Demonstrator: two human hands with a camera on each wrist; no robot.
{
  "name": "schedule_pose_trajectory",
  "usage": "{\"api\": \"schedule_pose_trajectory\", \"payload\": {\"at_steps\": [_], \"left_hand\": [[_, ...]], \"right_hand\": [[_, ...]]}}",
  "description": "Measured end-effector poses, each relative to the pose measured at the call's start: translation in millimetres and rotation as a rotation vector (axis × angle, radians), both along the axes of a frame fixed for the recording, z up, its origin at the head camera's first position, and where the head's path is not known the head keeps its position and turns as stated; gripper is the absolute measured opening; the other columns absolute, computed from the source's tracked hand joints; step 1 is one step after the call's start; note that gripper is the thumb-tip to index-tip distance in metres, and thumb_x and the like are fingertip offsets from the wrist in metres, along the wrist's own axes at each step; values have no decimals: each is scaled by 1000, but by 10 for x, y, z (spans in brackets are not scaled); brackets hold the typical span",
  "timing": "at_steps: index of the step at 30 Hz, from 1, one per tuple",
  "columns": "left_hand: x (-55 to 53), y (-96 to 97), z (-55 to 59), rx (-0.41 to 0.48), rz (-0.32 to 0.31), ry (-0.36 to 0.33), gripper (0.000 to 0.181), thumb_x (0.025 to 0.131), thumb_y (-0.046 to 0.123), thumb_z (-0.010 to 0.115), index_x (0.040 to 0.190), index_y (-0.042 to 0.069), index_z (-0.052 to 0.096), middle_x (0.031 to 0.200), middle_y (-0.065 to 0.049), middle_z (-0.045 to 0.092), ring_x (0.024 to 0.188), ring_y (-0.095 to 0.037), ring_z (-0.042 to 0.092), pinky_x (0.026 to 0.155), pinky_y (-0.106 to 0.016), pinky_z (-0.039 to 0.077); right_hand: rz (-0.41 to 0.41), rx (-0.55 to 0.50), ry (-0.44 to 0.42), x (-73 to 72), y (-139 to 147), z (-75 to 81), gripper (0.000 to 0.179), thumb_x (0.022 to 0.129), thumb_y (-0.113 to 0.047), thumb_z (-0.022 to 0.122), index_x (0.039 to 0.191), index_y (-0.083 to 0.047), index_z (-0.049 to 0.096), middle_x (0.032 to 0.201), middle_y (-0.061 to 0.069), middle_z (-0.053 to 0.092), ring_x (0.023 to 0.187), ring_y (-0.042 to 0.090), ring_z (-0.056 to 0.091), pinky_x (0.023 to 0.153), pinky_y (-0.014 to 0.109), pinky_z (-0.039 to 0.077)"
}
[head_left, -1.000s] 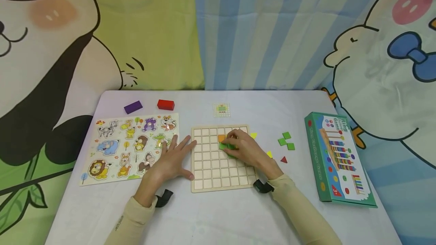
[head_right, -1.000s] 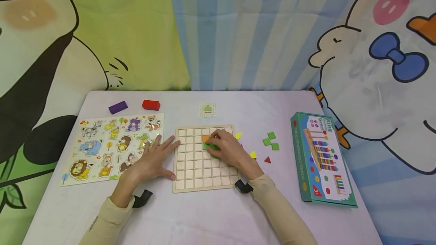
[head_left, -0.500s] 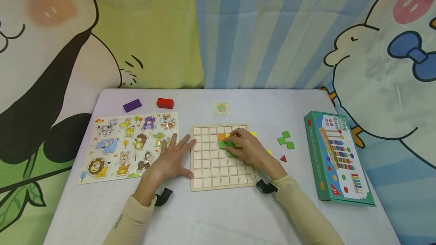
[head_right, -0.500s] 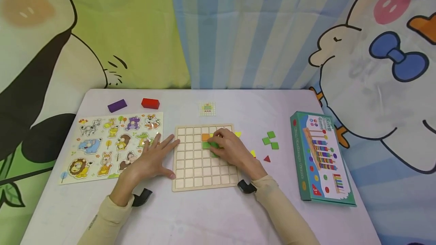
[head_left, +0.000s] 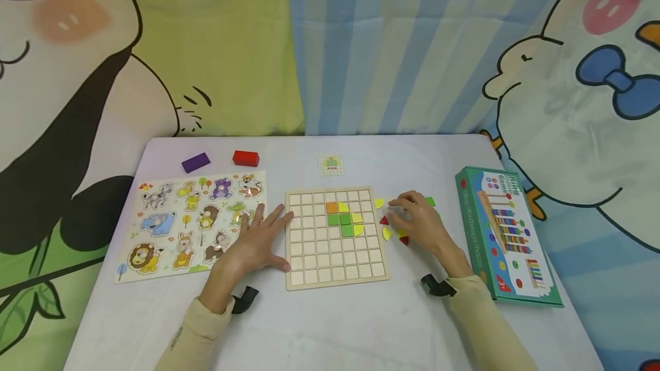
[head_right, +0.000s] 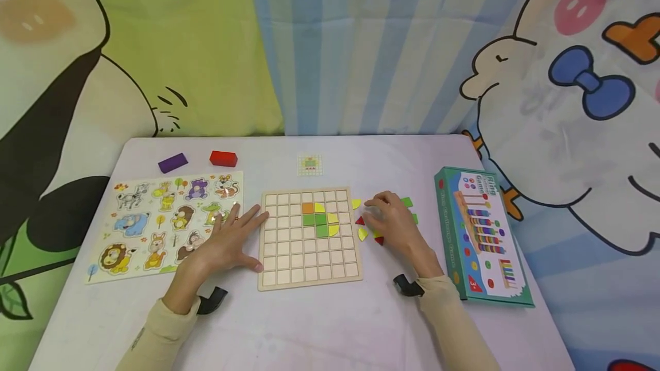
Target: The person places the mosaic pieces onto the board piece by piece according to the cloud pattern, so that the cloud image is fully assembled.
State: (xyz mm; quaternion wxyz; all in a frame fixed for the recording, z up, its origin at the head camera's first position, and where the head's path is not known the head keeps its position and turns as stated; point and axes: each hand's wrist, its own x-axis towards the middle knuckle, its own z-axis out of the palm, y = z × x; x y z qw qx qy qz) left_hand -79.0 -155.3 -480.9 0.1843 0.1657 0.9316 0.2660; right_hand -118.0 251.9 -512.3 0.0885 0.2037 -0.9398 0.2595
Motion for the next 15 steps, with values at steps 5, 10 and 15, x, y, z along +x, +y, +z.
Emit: {"api": "schedule_pose_trajectory", "payload": {"at_steps": [5, 10, 15], "left_hand": [[5, 4, -1, -16, 9, -7, 116, 61, 32, 96, 159, 13, 35, 169, -18, 20, 154, -53, -2, 116, -78, -6], [-4, 0, -17, -32, 10, -6, 117, 62, 33, 95, 159, 14, 34, 169, -16, 18, 154, -52, -2, 116, -77, -6], [-16, 5, -27, -43, 0, 6, 118, 61, 35, 95, 159, 14, 34, 169, -17, 19, 154, -53, -1, 115, -78, -5]], "right_hand": [[-181, 22, -82, 83, 286, -29, 30, 90, -26, 78, 112, -7, 75, 117, 14, 61, 100, 29, 58, 84, 50, 55], [-265, 26, -98, 137, 473, -103, 31, 89, -25, 78, 111, -4, 74, 116, 17, 60, 103, 33, 56, 86, 51, 52], [-306, 19, -72, 167, 555, -139, 32, 88, -25, 79, 111, -3, 73, 111, 16, 59, 97, 30, 56, 79, 46, 52]]}}
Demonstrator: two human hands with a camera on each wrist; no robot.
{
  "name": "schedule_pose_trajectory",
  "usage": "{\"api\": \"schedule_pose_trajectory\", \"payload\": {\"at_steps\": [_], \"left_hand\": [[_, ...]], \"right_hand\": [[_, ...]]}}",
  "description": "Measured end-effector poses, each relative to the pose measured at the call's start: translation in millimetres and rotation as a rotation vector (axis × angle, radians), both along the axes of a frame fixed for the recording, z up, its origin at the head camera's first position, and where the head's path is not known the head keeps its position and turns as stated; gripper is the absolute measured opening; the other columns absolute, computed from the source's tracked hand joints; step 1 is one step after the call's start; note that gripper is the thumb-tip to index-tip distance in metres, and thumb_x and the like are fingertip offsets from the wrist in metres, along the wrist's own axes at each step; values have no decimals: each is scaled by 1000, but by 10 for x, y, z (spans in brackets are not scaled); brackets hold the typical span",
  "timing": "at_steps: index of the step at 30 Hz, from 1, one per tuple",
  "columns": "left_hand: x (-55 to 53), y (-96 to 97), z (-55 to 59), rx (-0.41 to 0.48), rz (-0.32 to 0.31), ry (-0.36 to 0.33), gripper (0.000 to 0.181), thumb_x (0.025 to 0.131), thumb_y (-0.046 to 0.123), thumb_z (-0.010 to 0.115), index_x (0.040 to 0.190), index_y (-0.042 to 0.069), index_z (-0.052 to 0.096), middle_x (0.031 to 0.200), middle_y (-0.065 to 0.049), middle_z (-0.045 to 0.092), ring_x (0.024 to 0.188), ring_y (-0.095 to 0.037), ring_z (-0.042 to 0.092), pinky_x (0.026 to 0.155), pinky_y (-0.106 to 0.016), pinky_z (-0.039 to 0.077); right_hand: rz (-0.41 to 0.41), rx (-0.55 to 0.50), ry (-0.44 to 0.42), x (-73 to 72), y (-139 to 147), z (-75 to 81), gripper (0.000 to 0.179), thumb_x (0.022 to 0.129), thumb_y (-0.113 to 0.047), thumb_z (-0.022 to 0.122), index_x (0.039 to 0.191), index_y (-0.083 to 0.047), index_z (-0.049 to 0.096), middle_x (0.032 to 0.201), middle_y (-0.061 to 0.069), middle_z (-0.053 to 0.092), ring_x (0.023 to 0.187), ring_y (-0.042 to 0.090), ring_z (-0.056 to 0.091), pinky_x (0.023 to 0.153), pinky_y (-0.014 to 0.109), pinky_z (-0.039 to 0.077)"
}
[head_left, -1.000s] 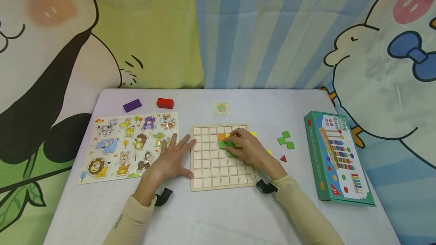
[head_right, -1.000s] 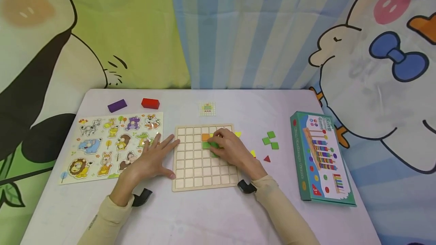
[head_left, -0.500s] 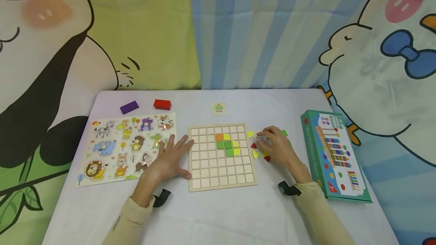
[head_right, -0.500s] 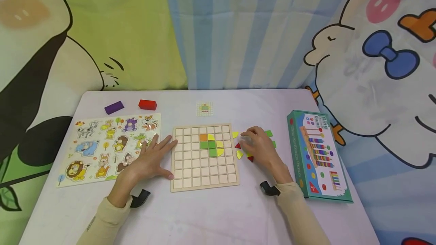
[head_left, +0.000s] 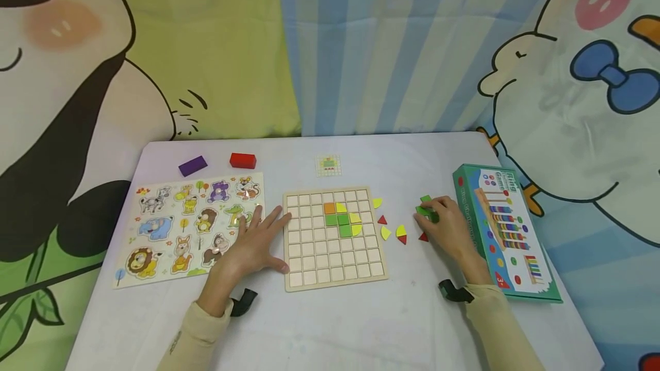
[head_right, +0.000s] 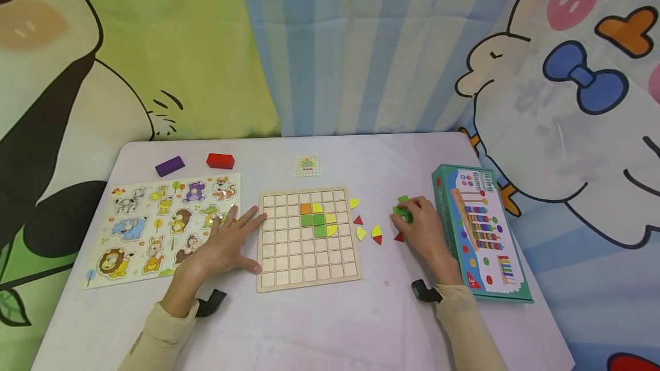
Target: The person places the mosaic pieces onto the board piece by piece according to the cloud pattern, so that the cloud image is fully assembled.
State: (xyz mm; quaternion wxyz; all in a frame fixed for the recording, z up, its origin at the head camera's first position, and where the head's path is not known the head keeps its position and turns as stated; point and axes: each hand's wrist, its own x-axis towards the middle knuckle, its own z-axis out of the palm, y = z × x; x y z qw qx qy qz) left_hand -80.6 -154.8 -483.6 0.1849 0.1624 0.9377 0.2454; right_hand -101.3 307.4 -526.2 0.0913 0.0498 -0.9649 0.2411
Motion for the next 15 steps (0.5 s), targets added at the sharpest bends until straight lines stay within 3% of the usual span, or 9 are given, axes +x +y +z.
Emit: {"api": "schedule_pose_trajectory", "payload": {"at_steps": [15], "left_hand": [[0, -6, -1, -2, -3, 0, 118, 61, 36, 95, 159, 14, 34, 169, -16, 19, 154, -53, -1, 115, -78, -5]], "right_hand": [[-88, 8, -23, 23, 71, -3, 38, 88, -30, 79, 113, -2, 72, 113, 18, 59, 98, 32, 54, 81, 48, 49]]}}
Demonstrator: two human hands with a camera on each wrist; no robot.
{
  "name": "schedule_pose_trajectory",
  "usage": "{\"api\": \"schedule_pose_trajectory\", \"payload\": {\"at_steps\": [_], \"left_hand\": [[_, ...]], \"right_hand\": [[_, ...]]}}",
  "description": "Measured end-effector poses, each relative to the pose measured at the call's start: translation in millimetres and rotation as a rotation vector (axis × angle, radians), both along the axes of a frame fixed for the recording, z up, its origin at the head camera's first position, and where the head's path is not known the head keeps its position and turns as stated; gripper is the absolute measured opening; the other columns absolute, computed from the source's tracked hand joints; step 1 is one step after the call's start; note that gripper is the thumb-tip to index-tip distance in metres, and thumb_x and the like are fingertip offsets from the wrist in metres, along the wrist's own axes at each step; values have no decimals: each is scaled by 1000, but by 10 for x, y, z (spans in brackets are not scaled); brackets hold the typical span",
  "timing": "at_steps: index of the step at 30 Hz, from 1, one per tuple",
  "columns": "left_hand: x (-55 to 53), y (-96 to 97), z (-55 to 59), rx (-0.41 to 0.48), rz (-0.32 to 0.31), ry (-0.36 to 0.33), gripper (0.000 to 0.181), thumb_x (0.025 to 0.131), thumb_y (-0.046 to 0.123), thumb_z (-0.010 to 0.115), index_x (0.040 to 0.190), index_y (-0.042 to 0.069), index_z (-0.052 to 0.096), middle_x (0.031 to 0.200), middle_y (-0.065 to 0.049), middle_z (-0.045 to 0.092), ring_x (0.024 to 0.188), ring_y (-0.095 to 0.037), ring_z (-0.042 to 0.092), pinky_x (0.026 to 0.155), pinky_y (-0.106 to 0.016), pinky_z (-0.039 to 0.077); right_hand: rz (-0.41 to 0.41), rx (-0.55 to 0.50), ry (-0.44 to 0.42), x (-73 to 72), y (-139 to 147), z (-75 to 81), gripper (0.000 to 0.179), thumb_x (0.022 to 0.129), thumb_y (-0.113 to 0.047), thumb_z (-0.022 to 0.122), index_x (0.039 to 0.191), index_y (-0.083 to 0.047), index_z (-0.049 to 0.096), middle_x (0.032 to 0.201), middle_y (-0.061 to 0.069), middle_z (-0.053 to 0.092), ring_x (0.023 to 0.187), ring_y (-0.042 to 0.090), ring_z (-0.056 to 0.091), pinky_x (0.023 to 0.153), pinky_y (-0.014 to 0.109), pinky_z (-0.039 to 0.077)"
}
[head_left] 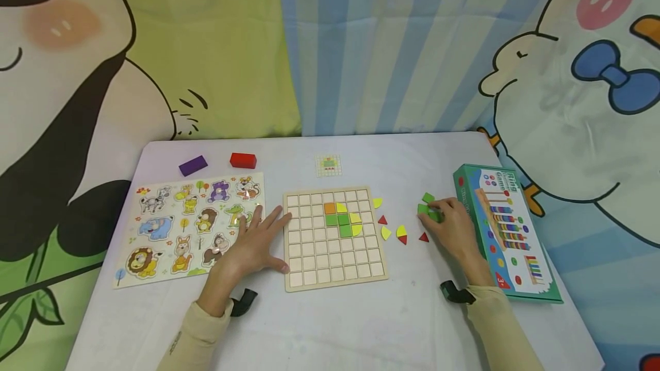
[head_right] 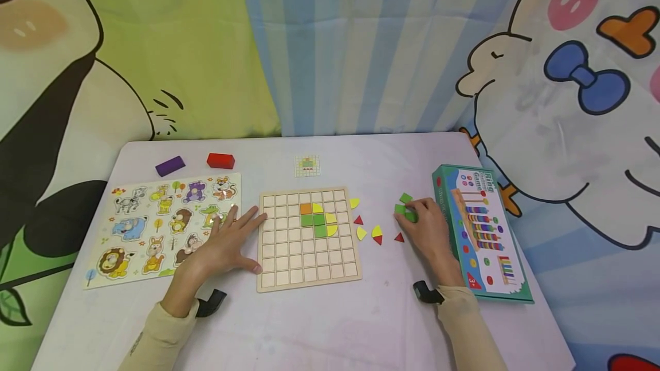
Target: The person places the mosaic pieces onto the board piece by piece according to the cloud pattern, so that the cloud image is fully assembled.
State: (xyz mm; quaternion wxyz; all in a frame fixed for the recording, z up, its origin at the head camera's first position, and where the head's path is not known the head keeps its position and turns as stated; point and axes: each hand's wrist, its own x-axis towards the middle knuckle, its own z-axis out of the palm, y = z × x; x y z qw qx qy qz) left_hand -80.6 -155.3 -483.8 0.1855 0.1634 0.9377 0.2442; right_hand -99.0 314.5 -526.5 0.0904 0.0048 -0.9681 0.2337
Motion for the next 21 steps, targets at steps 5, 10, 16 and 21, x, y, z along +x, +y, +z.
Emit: {"api": "schedule_pose_trajectory", "payload": {"at_steps": [5, 10, 16, 21], "left_hand": [[-2, 1, -4, -4, 0, 1, 118, 61, 36, 95, 159, 14, 34, 169, -16, 19, 154, -53, -1, 115, -78, -4], [5, 1, 9, 2, 0, 1, 118, 61, 36, 95, 159, 15, 34, 169, -16, 19, 154, -53, -1, 115, -78, -5], [-3, -6, -10, 2, -3, 4, 118, 62, 36, 95, 160, 15, 33, 170, -15, 19, 154, -52, -1, 115, -79, -4], [-1, -13, -19, 2, -8, 4, 118, 61, 37, 95, 160, 15, 33, 170, -15, 18, 154, -52, -1, 115, -79, -4]], "right_hand": [[8, -11, -19, -1, 16, 7, 35, 90, -29, 77, 111, -2, 73, 113, 19, 58, 99, 34, 54, 84, 52, 50], [38, 3, -15, -17, 27, 13, 33, 90, -27, 77, 111, -2, 74, 112, 18, 59, 99, 33, 54, 83, 51, 50], [96, 45, 16, -25, 25, 2, 33, 90, -24, 78, 113, -1, 74, 110, 17, 59, 98, 32, 55, 82, 51, 51], [148, 77, 75, -27, 9, -2, 32, 87, -24, 81, 109, -1, 75, 108, 16, 61, 97, 31, 56, 80, 50, 53]]}}
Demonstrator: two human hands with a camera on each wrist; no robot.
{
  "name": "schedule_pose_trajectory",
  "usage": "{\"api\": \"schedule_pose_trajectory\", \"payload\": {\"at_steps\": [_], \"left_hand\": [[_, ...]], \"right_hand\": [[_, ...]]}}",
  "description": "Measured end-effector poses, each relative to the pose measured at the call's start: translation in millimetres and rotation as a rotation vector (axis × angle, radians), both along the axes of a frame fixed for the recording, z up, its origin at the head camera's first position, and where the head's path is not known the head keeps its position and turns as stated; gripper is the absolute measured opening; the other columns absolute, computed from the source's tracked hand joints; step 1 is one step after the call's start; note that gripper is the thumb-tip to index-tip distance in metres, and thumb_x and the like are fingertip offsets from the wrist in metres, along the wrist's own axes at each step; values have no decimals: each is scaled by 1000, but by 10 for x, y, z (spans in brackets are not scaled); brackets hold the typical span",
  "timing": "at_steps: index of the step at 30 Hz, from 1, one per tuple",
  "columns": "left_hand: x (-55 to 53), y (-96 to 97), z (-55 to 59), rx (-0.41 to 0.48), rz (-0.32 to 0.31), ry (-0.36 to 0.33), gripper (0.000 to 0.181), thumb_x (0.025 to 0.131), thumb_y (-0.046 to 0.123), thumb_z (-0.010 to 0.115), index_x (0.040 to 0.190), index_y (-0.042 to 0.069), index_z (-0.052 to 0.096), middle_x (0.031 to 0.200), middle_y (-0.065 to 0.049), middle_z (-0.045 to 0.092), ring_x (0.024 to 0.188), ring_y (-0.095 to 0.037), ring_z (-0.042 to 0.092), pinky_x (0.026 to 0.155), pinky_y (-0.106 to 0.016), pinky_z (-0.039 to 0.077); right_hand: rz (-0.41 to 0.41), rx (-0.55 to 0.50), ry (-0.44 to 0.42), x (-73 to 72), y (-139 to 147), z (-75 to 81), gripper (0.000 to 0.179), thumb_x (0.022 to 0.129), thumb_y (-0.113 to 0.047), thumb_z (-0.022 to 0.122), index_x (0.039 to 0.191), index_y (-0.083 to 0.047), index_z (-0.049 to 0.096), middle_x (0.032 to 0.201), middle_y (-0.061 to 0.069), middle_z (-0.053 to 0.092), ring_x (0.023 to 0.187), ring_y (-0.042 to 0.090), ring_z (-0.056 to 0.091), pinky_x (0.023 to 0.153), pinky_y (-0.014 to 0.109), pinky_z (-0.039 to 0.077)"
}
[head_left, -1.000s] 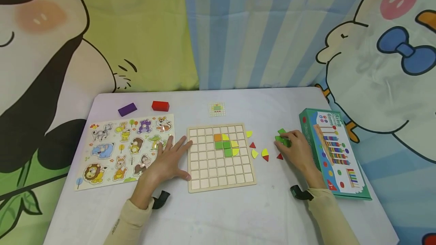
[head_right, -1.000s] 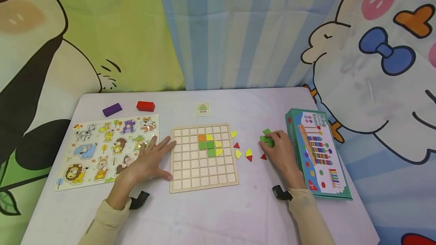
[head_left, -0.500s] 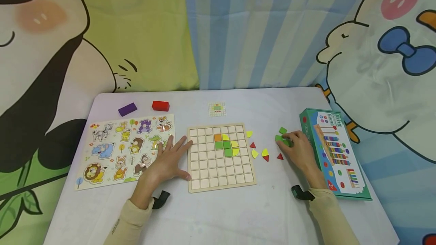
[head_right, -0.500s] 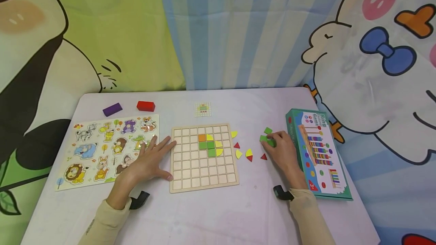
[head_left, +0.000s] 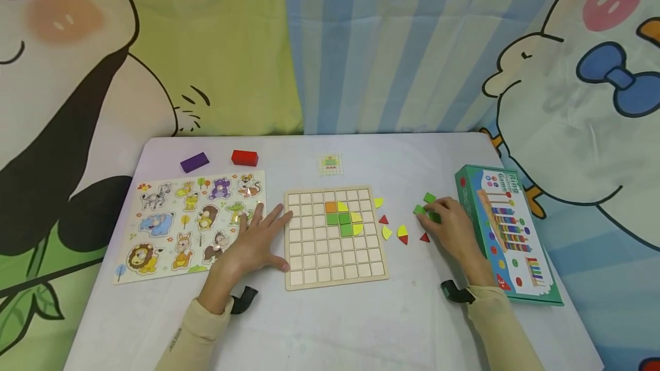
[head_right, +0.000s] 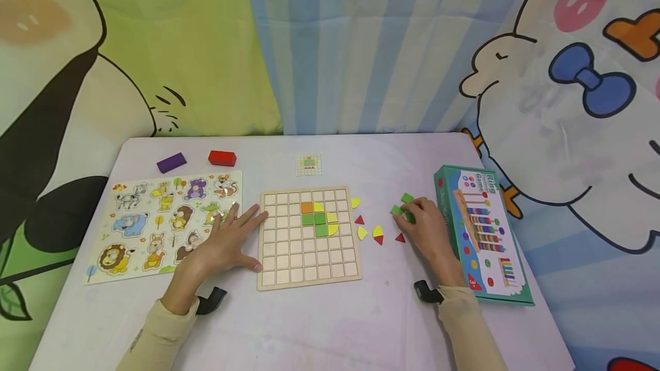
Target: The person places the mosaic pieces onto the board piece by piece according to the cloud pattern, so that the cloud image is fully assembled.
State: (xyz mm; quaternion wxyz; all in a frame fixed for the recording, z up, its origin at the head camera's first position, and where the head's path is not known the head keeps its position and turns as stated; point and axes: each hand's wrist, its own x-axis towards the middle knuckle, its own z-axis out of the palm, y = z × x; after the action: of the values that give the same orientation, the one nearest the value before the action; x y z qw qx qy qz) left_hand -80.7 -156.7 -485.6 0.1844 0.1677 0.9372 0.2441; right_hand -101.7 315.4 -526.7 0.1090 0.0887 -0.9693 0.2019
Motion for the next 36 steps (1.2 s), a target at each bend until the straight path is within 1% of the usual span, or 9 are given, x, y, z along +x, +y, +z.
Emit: {"api": "schedule_pose_trajectory", "payload": {"at_steps": [5, 10, 12, 17, 20, 23, 27, 32, 36], "left_hand": [[-1, -3, 5, 14, -2, -7, 118, 62, 37, 95, 160, 15, 33, 170, -15, 18, 154, -52, -2, 115, -79, -6], [5, -7, 12, 14, 0, -7, 118, 62, 36, 95, 160, 15, 33, 170, -16, 18, 154, -53, -1, 115, -79, -5], [6, -11, 12, 14, 2, -5, 118, 62, 36, 95, 159, 14, 33, 170, -16, 19, 154, -53, -1, 115, -79, -5], [12, -21, 2, 21, 2, -6, 117, 62, 36, 94, 160, 15, 33, 170, -16, 18, 154, -53, -2, 114, -79, -6], [13, -21, -13, 24, 3, -19, 117, 63, 36, 94, 160, 15, 32, 170, -15, 18, 154, -52, -3, 114, -79, -7], [8, -12, -30, 18, 6, -28, 117, 62, 37, 94, 160, 16, 32, 170, -15, 17, 154, -52, -3, 115, -78, -6], [-1, -3, -39, 5, -2, -11, 118, 61, 39, 94, 159, 15, 34, 169, -16, 20, 153, -54, 0, 115, -80, -3], [0, 4, -18, 3, -5, 1, 118, 60, 40, 94, 159, 14, 35, 169, -16, 21, 153, -55, 2, 114, -80, -2], [3, 0, 10, 16, -6, 15, 118, 60, 39, 95, 158, 13, 36, 168, -17, 22, 153, -55, 2, 114, -81, -2]], "right_hand": [[31, -4, 37, -25, -46, 27, 32, 84, -27, 84, 103, -2, 76, 107, 15, 64, 97, 31, 58, 80, 50, 54], [96, -64, 59, -73, -193, 114, 26, 83, -24, 84, 100, -6, 77, 109, 12, 65, 98, 28, 58, 79, 48, 54], [149, -89, 77, -94, -299, 160, 24, 82, -22, 85, 99, -7, 76, 108, 11, 64, 98, 26, 57, 78, 45, 55], [343, -142, 176, -169, -631, 232, 27, 74, -14, 90, 97, -6, 76, 105, 10, 65, 97, 24, 59, 74, 39, 54], [442, -165, 207, -201, -864, 259, 28, 73, -12, 90, 97, -5, 76, 104, 10, 65, 95, 23, 59, 71, 37, 54], [512, -177, 194, -212, -1099, 260, 26, 76, -14, 88, 97, -5, 76, 103, 9, 65, 92, 20, 57, 67, 34, 54], [573, -160, 164, -200, -1364, 216, 26, 79, -21, 87, 98, -7, 77, 103, 7, 65, 91, 17, 56, 68, 29, 53], [603, -100, 129, -169, -1562, 165, 27, 80, -27, 87, 100, -10, 77, 105, 4, 64, 94, 17, 57, 78, 29, 53], [603, -60, 63, -141, -1627, 162, 26, 82, -31, 85, 100, -14, 77, 106, 0, 63, 97, 15, 57, 83, 30, 52]]}}
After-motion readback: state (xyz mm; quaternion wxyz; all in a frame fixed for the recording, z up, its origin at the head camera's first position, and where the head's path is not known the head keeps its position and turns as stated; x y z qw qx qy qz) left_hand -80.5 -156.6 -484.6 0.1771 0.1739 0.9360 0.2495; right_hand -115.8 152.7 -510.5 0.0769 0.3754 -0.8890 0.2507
